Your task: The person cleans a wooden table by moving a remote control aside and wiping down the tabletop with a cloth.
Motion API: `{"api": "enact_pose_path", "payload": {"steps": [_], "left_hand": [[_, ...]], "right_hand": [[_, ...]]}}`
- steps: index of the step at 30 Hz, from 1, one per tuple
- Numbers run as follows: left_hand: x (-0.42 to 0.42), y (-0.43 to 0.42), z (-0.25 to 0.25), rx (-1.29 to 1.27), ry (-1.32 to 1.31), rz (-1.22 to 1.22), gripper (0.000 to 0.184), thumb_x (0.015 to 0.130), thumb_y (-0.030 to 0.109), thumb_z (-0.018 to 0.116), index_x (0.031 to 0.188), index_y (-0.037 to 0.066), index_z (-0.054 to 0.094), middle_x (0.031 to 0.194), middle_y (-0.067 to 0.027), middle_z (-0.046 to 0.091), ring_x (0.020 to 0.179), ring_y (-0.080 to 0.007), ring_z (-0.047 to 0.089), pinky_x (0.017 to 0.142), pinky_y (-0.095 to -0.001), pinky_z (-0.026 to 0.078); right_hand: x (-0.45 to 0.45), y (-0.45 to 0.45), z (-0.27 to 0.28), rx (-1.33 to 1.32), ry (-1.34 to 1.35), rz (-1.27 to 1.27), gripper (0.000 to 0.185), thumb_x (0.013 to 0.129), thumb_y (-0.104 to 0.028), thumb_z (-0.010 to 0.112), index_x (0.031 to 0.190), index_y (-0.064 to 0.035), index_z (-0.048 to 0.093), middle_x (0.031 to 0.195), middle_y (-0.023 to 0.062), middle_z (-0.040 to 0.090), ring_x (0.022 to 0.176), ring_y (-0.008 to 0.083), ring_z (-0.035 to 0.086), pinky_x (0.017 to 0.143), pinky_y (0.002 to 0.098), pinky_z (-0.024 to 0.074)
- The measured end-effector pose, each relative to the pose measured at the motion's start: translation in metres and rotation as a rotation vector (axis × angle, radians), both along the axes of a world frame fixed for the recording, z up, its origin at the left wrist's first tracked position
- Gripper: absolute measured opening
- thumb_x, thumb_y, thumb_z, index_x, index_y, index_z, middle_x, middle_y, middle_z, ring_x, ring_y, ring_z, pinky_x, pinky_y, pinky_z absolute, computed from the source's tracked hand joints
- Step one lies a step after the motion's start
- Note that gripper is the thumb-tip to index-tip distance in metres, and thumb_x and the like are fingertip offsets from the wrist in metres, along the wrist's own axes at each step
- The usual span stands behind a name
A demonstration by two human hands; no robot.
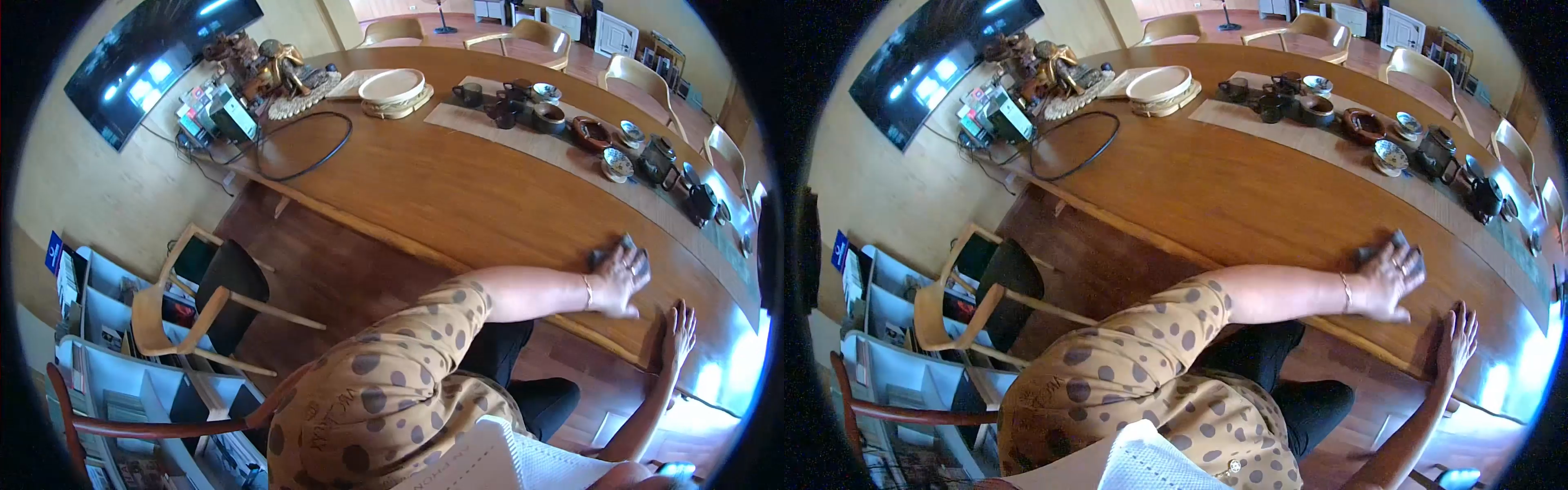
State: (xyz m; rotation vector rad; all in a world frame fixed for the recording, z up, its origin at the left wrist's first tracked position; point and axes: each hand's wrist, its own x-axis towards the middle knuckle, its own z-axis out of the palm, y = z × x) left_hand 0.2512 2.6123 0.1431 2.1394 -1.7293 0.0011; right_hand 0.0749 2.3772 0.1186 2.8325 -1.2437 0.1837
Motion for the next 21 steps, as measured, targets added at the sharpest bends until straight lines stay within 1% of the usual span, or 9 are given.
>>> {"api": "enact_pose_path", "payload": {"steps": [2,4,8,10,12,14,16,17,21], "left_hand": [[-0.017,0.011,0.009,0.087,-0.033,-0.111,0.086,0.088,0.064,0.046,0.151,0.008,0.028,0.157,-0.0269,0.015,0.146,-0.0433,0.010,0.116,-0.0582,0.007],[-0.008,0.035,0.002,-0.018,-0.005,-0.163,0.081,0.086,0.061,0.052,0.148,0.010,0.036,0.153,-0.0265,0.025,0.144,-0.0431,0.019,0.114,-0.0584,0.016],[0.050,0.141,0.019,-0.278,-0.208,0.023,0.066,0.074,0.041,0.074,0.129,0.012,0.051,0.135,-0.0190,0.047,0.126,-0.0395,0.041,0.095,-0.0550,0.037],[0.091,0.206,0.028,-0.218,-0.289,0.226,0.065,0.072,0.035,0.077,0.128,0.013,0.053,0.133,-0.0124,0.049,0.120,-0.0355,0.047,0.086,-0.0514,0.042],[0.129,0.282,0.019,-0.132,-0.362,0.457,0.066,0.077,0.038,0.074,0.134,0.013,0.050,0.136,-0.0140,0.048,0.122,-0.0340,0.048,0.090,-0.0517,0.041],[0.161,0.357,0.000,0.034,-0.355,0.799,0.064,0.087,0.048,0.061,0.140,0.013,0.046,0.147,-0.0179,0.039,0.135,-0.0369,0.037,0.104,-0.0546,0.031],[0.166,0.418,0.019,0.223,-0.194,1.154,0.069,0.092,0.058,0.047,0.147,0.018,0.036,0.152,-0.0193,0.032,0.139,-0.0382,0.031,0.109,-0.0567,0.025],[0.180,0.456,0.002,0.178,-0.281,1.282,0.064,0.090,0.056,0.050,0.139,0.015,0.044,0.147,-0.0156,0.037,0.133,-0.0398,0.037,0.102,-0.0626,0.031],[0.190,0.502,-0.006,0.147,-0.181,1.629,0.076,0.090,0.065,0.041,0.147,0.015,0.038,0.152,-0.0224,0.031,0.140,-0.0433,0.027,0.111,-0.0581,0.022]], "right_hand": [[0.000,-0.009,-0.007,-0.012,0.006,0.011,0.058,0.099,-0.055,0.031,0.150,-0.0262,0.034,0.158,0.0127,0.024,0.146,0.0296,0.020,0.115,0.0516,0.0147],[-0.002,-0.018,-0.015,-0.032,0.004,0.055,0.058,0.100,-0.054,0.031,0.150,-0.0253,0.034,0.158,0.0125,0.024,0.146,0.0295,0.020,0.115,0.0513,0.0152],[-0.006,-0.016,-0.014,-0.030,-0.019,0.058,0.058,0.100,-0.054,0.032,0.150,-0.0243,0.035,0.158,0.0119,0.023,0.146,0.0291,0.020,0.115,0.0511,0.0150],[-0.004,-0.010,-0.010,-0.044,0.002,0.031,0.058,0.100,-0.054,0.032,0.149,-0.0250,0.036,0.158,0.0115,0.023,0.146,0.0290,0.020,0.115,0.0511,0.0147],[-0.003,-0.004,-0.006,-0.052,0.019,0.018,0.058,0.099,-0.055,0.032,0.149,-0.0259,0.036,0.158,0.0108,0.024,0.146,0.0291,0.021,0.115,0.0511,0.0148],[-0.003,0.001,-0.002,-0.057,0.027,0.008,0.058,0.099,-0.056,0.033,0.149,-0.0267,0.036,0.158,0.0102,0.024,0.146,0.0291,0.021,0.116,0.0512,0.0148],[-0.002,0.005,0.000,-0.054,0.020,0.004,0.058,0.099,-0.056,0.034,0.149,-0.0272,0.036,0.158,0.0098,0.024,0.146,0.0290,0.021,0.116,0.0513,0.0150],[-0.001,0.004,-0.003,-0.064,0.021,0.003,0.058,0.099,-0.056,0.034,0.149,-0.0272,0.036,0.158,0.0098,0.025,0.145,0.0289,0.022,0.115,0.0514,0.0152],[0.001,0.011,0.001,-0.067,0.032,-0.013,0.058,0.099,-0.055,0.034,0.149,-0.0269,0.036,0.158,0.0106,0.026,0.145,0.0288,0.022,0.115,0.0517,0.0165]]}}
